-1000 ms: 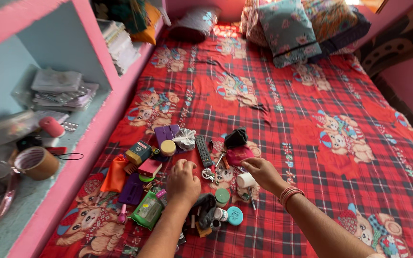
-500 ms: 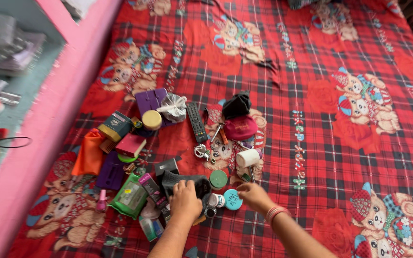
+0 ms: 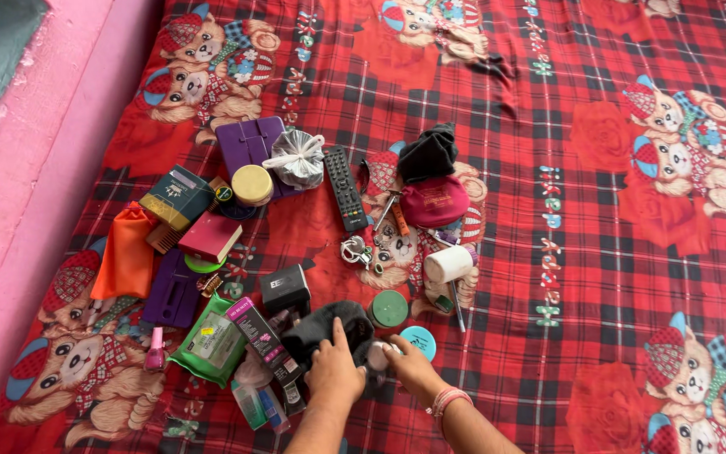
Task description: The person removes various bottles, jars, a remote control, a cloth pouch and other small items from a built-in bedroom shelf and places them on the bed. They wipe the empty shelf with a dark cloth, then carry the items back one at a time and arrange them in a row on the shelf.
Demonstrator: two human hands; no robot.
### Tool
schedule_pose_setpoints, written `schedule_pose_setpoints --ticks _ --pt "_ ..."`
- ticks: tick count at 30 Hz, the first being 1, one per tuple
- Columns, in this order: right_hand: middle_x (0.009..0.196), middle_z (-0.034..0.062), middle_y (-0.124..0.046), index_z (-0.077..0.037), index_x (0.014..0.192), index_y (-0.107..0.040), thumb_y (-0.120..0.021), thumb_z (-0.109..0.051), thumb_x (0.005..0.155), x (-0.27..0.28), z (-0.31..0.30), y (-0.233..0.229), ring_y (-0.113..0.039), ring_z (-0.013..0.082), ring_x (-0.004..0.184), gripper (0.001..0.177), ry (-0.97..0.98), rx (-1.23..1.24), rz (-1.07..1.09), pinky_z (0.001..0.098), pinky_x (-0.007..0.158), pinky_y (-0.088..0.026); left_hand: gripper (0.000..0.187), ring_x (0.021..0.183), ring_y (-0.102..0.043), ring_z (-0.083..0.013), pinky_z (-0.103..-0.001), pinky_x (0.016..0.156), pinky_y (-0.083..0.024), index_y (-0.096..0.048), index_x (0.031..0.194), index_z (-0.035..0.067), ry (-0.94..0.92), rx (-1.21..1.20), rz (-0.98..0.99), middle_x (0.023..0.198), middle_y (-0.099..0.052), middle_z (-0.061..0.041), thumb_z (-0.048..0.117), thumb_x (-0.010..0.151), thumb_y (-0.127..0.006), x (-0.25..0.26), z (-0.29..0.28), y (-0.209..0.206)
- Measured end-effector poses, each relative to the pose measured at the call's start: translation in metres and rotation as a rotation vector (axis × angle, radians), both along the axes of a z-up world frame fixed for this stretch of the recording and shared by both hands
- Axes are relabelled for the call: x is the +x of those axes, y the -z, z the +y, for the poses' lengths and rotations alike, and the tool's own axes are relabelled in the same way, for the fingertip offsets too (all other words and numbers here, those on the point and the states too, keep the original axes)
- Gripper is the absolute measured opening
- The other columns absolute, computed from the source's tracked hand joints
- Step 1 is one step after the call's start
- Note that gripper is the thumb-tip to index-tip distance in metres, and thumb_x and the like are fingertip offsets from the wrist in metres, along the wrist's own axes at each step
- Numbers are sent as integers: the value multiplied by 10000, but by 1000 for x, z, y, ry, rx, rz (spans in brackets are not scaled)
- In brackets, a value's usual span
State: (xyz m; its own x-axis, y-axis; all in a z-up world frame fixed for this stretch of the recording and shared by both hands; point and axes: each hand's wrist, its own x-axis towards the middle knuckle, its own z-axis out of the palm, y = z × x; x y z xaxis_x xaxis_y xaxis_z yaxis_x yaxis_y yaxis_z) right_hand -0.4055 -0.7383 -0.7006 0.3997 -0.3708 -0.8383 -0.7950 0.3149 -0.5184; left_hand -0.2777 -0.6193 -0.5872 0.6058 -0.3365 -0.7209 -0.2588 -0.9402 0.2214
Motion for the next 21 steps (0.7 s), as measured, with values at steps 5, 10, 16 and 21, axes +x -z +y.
schedule_pose_setpoints --ticks 5,10,16,21 --pt "955 71 -655 -66 1239 -596 -708 -284 967 -4 7 6 -600 152 738 367 182 59 -177 311 560 -487 581 1264 -583 -283 -555 1003 -494 -496 1416 177 48 -78 -182 1319 -618 -64 257 886 -720 10 9 24" --pt "1095 89 -656 -228 1350 -486 -674 -172 947 5 14 -45 -628 176 899 449 365 107 -240 333 704 -514 366 1212 -621 -311 -534 1056 -455 -703 1097 131 -366 -258 -156 1244 -693 -70 405 866 -631 17 18 8" --pt "1378 115 -612 -259 1527 -423 -531 -203 989 60 43 -137 -639 224 1139 552 467 263 -536 341 924 -542 785 1340 -440 -482 -514 1069 -373 -322 1478 -25 -602 -792 -215 1464 -434 -335 570 1001 -507 -38 -3 3" --pt "1413 110 -602 -198 1524 -442 -502 -241 994 76 51 -197 -608 202 1216 534 358 316 -729 314 1017 -487 760 1341 -542 -362 -438 1091 -430 -243 1585 108 -911 -877 118 1484 -528 -189 555 994 -413 2 1 16"
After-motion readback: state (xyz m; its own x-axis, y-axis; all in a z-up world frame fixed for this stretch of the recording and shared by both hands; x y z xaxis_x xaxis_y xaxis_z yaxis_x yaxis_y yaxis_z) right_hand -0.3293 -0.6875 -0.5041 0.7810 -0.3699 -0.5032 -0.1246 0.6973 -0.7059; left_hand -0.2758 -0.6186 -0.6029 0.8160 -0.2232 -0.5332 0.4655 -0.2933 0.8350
